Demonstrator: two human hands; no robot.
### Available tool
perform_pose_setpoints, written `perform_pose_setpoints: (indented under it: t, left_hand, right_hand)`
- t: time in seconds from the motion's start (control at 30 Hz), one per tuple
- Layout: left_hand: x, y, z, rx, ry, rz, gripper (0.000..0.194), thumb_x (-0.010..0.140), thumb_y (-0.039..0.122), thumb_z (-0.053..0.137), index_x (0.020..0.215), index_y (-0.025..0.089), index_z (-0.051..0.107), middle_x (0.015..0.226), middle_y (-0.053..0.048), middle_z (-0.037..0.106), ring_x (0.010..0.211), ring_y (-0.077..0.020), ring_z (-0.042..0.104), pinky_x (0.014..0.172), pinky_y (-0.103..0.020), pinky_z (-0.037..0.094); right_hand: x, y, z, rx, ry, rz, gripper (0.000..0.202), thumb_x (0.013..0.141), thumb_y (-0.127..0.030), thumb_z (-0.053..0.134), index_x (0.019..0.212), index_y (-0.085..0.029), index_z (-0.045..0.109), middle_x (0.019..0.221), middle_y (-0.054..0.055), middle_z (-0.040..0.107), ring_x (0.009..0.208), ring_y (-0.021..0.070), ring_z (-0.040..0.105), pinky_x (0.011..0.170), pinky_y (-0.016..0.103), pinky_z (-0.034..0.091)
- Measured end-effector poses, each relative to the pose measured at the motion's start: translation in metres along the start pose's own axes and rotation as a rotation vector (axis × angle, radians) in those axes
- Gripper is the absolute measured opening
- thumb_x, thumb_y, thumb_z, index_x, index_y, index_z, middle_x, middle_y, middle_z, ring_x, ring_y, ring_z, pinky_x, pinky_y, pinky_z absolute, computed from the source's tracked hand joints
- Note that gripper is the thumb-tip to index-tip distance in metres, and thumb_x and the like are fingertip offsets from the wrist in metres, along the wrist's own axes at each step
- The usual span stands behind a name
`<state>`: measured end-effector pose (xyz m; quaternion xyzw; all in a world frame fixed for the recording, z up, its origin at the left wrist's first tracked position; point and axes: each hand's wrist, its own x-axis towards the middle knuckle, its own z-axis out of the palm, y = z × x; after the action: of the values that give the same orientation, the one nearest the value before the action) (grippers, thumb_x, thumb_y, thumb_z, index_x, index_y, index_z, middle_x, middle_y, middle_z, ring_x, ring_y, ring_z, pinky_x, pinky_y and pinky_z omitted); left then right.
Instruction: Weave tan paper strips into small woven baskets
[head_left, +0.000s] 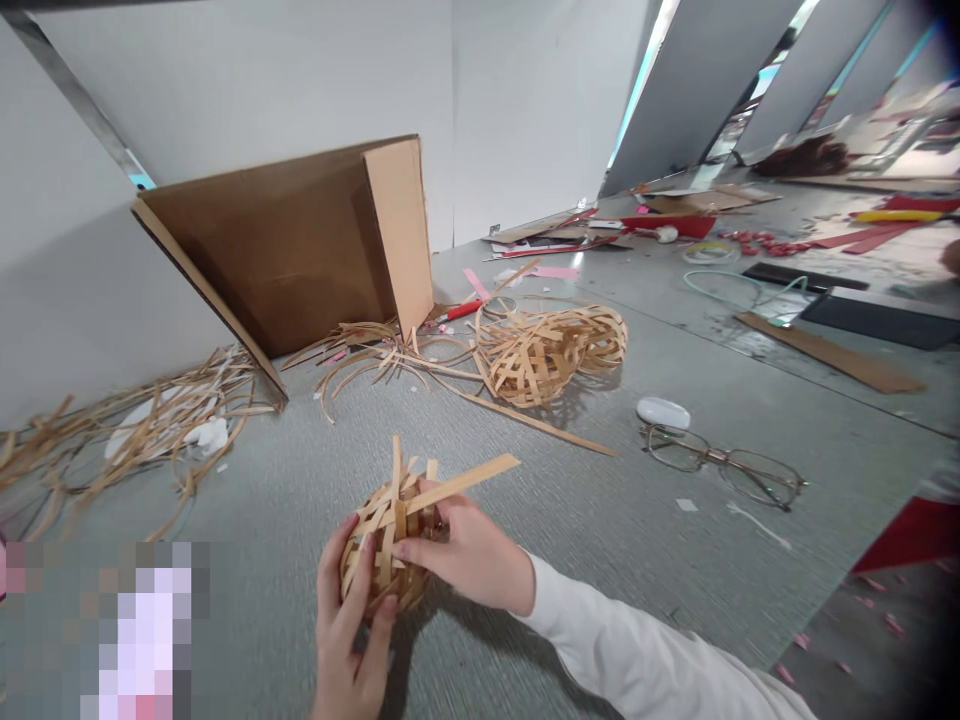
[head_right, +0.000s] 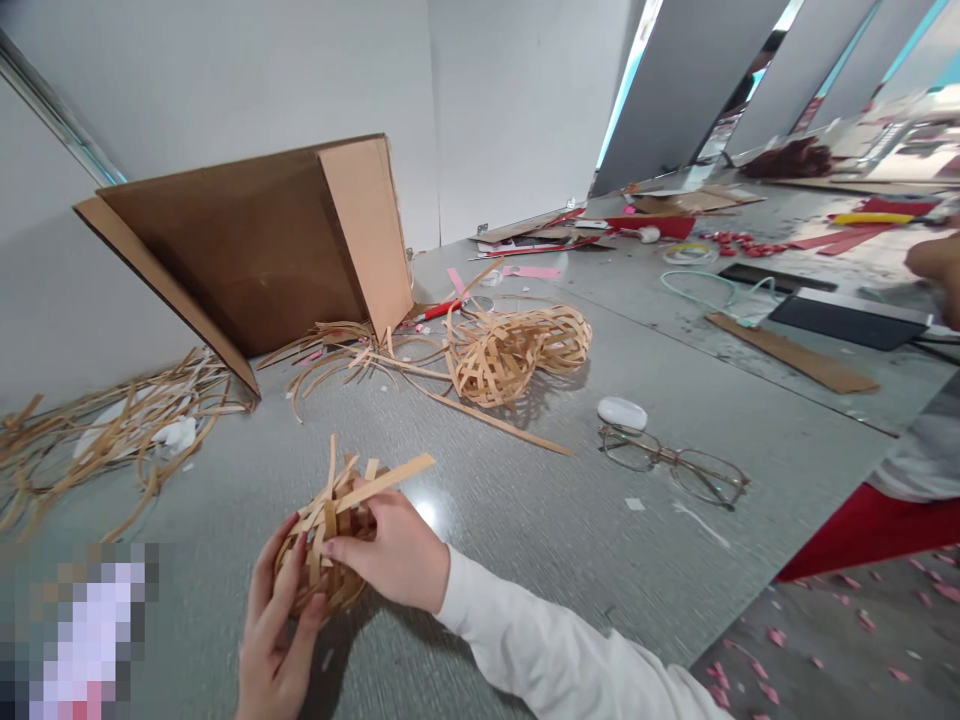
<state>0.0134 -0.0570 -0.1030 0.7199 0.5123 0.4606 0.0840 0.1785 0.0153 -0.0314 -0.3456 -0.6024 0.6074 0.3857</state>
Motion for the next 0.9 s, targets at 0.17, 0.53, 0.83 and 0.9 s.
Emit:
perform_pose_setpoints:
  t: [0.17, 0.53, 0.83, 0.9]
  left_hand:
    - [0.0031, 0.0007, 0.002, -0.008, 0.026, 0.028, 0.055, 0.09, 0.01, 0.046, 0.14, 0.033, 0.041, 0.147, -0.005, 0.036, 0.133, -0.0192, 0.04, 0.107, -0.031, 0.038]
    - [0.0027, -0.0043, 0.002, 0.126, 0.075, 0.113, 0.06, 0.085, 0.011, 0.054, 0.138, 0.037, 0.042, 0.137, -0.005, 0.047, 0.13, -0.0243, 0.042, 0.104, -0.04, 0.04]
    - [0.001, -0.0076, -0.0029, 0.074, 0.037, 0.03, 0.055, 0.087, 0.027, 0.056, 0.139, 0.033, 0.04, 0.141, -0.008, 0.043, 0.125, -0.0261, 0.048, 0.094, -0.04, 0.049]
    - [-0.001, -0.0086, -0.0025, 0.052, 0.032, 0.013, 0.054, 0.088, 0.025, 0.054, 0.14, 0.034, 0.04, 0.142, -0.007, 0.042, 0.125, -0.0253, 0.048, 0.093, -0.038, 0.05]
  right_hand:
    - [-0.0013, 0.0017, 0.0036, -0.026, 0.101, 0.019, 0.009, 0.071, -0.011, 0.063, 0.076, -0.018, 0.066, 0.075, 0.001, 0.067, 0.071, 0.0164, 0.06, 0.069, 0.027, 0.048]
    - [-0.0002, 0.0021, 0.0051, 0.069, 0.136, -0.043, 0.007, 0.074, -0.016, 0.062, 0.08, -0.018, 0.065, 0.08, 0.002, 0.067, 0.078, 0.0176, 0.062, 0.075, 0.03, 0.05]
    - [0.0011, 0.0044, 0.0005, 0.21, 0.074, -0.02, 0.011, 0.074, -0.027, 0.067, 0.08, -0.018, 0.067, 0.073, 0.001, 0.068, 0.076, 0.0183, 0.064, 0.074, 0.032, 0.052]
    - [0.0019, 0.0048, 0.0001, 0.233, 0.067, -0.015, 0.015, 0.073, -0.032, 0.07, 0.08, -0.018, 0.067, 0.073, 0.001, 0.068, 0.076, 0.0186, 0.064, 0.075, 0.033, 0.051]
